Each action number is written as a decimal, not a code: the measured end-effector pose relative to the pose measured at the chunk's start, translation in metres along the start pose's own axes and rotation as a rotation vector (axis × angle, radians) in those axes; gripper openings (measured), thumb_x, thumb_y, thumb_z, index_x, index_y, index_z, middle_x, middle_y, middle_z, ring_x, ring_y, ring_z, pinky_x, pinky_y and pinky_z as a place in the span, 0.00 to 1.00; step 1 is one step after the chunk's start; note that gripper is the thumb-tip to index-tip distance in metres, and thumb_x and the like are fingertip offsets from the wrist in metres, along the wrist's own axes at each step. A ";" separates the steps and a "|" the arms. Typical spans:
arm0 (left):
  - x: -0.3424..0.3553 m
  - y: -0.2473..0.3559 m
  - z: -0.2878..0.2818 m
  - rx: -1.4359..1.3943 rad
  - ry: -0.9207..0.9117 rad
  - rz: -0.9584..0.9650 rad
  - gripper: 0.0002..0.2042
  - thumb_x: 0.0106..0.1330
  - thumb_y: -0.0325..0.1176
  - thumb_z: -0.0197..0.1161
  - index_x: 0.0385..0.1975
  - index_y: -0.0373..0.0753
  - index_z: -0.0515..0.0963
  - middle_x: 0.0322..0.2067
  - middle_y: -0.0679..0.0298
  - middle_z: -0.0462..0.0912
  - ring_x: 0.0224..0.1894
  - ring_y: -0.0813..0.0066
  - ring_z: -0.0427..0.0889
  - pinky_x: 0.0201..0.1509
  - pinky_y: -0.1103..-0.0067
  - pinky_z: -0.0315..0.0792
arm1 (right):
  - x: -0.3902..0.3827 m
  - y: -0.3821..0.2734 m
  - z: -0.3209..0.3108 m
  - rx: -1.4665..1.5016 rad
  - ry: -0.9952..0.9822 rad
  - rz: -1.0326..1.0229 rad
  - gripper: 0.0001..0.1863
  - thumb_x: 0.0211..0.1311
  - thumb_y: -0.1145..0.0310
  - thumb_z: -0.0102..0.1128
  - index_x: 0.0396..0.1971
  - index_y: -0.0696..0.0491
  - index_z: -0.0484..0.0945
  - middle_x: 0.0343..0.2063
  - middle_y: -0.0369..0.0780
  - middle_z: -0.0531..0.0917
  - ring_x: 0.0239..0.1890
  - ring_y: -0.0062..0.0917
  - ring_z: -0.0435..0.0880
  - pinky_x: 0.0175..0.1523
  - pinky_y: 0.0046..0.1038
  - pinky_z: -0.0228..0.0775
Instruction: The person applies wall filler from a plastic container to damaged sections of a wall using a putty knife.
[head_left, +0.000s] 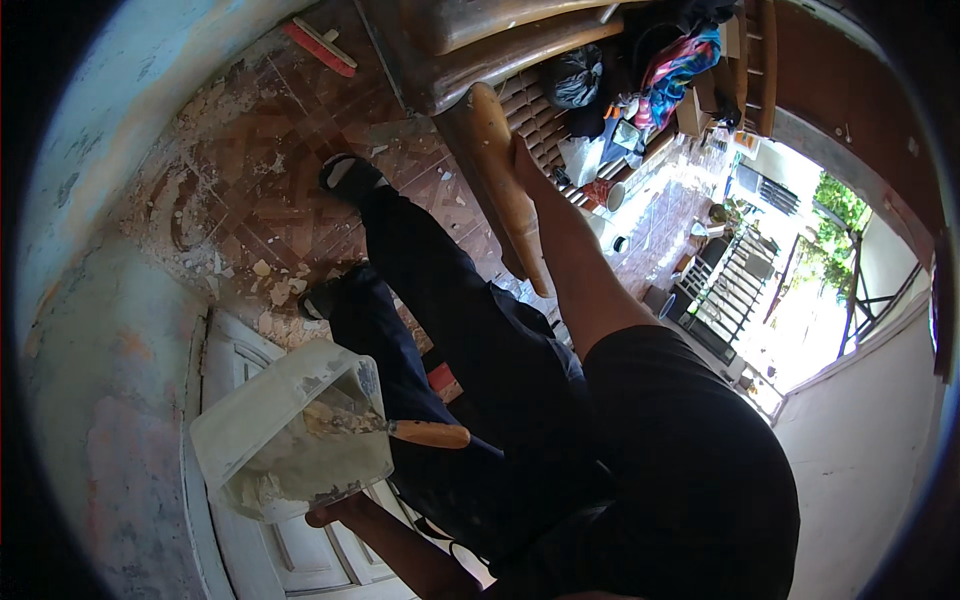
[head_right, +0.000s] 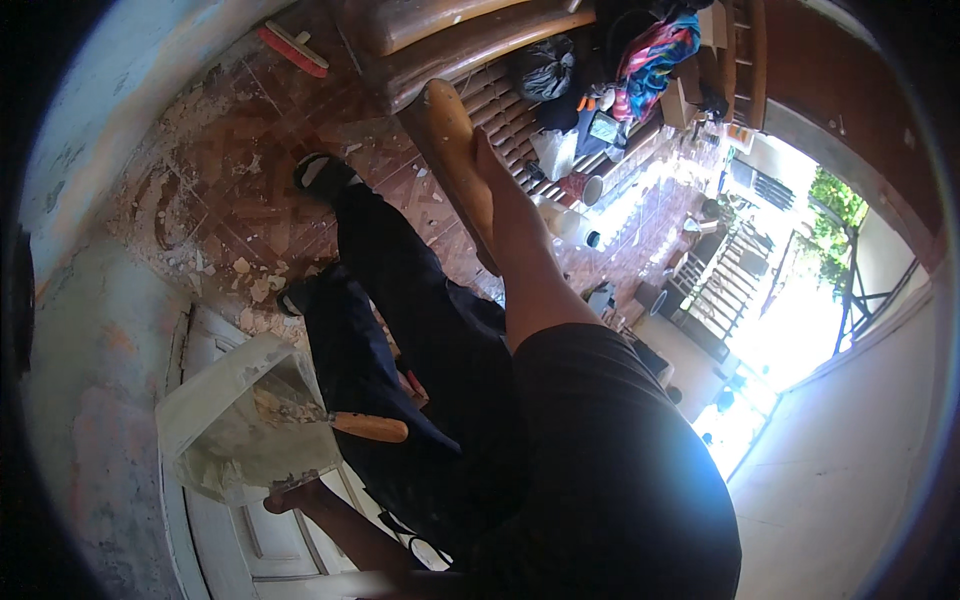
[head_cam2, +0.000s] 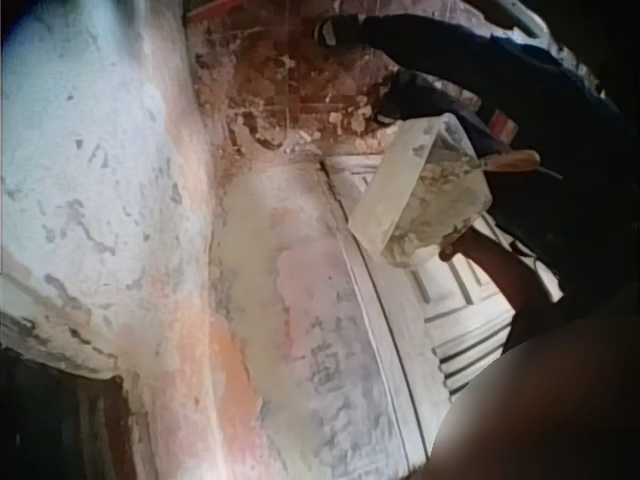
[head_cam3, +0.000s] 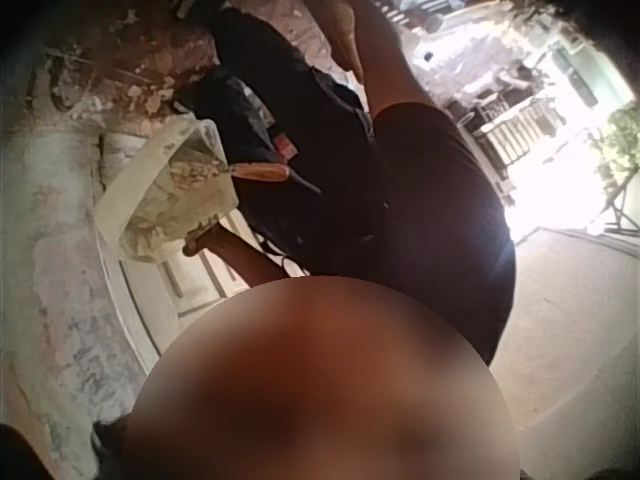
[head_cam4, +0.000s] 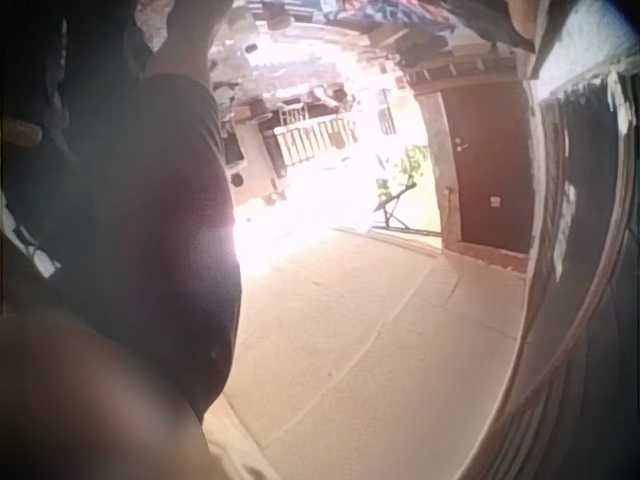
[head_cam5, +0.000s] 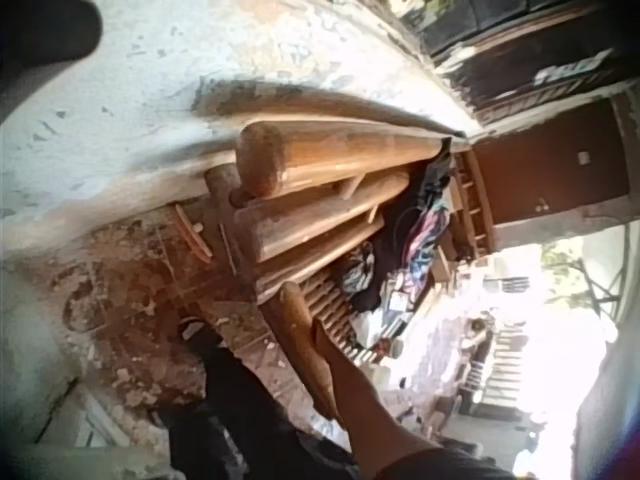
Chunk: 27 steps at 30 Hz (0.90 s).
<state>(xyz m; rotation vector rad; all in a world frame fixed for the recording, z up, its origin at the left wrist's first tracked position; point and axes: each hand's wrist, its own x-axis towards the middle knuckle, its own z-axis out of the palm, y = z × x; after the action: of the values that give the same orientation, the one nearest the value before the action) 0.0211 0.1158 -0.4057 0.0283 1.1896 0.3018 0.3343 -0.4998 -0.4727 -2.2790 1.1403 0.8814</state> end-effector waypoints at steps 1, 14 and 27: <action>-0.010 -0.012 0.006 0.069 -0.093 -0.012 0.44 0.32 0.40 0.64 0.60 0.36 0.64 0.54 0.51 0.71 0.57 0.48 0.69 0.64 0.56 0.61 | -0.002 0.003 -0.004 -0.032 0.011 0.003 0.29 0.68 0.50 0.36 0.60 0.54 0.65 0.51 0.47 0.74 0.51 0.36 0.73 0.61 0.33 0.60; -0.083 -0.092 0.105 0.255 -0.583 0.022 0.42 0.39 0.43 0.65 0.62 0.41 0.63 0.59 0.56 0.69 0.61 0.50 0.66 0.65 0.51 0.57 | -0.007 -0.075 0.025 -0.475 -0.009 -0.239 0.27 0.67 0.52 0.40 0.59 0.54 0.66 0.51 0.49 0.74 0.51 0.39 0.73 0.61 0.36 0.61; -0.033 -0.166 0.163 -0.046 -0.592 0.230 0.38 0.44 0.37 0.61 0.62 0.40 0.62 0.59 0.53 0.68 0.62 0.47 0.64 0.65 0.49 0.57 | 0.024 -0.271 0.014 -1.226 -0.189 -2.004 0.26 0.54 0.58 0.62 0.52 0.53 0.71 0.54 0.49 0.69 0.61 0.42 0.66 0.63 0.41 0.61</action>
<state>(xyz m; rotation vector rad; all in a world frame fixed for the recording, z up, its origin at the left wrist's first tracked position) 0.1952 -0.0293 -0.3447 0.2022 0.5904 0.4835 0.5633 -0.3516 -0.4717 -2.3129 -2.1143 0.6654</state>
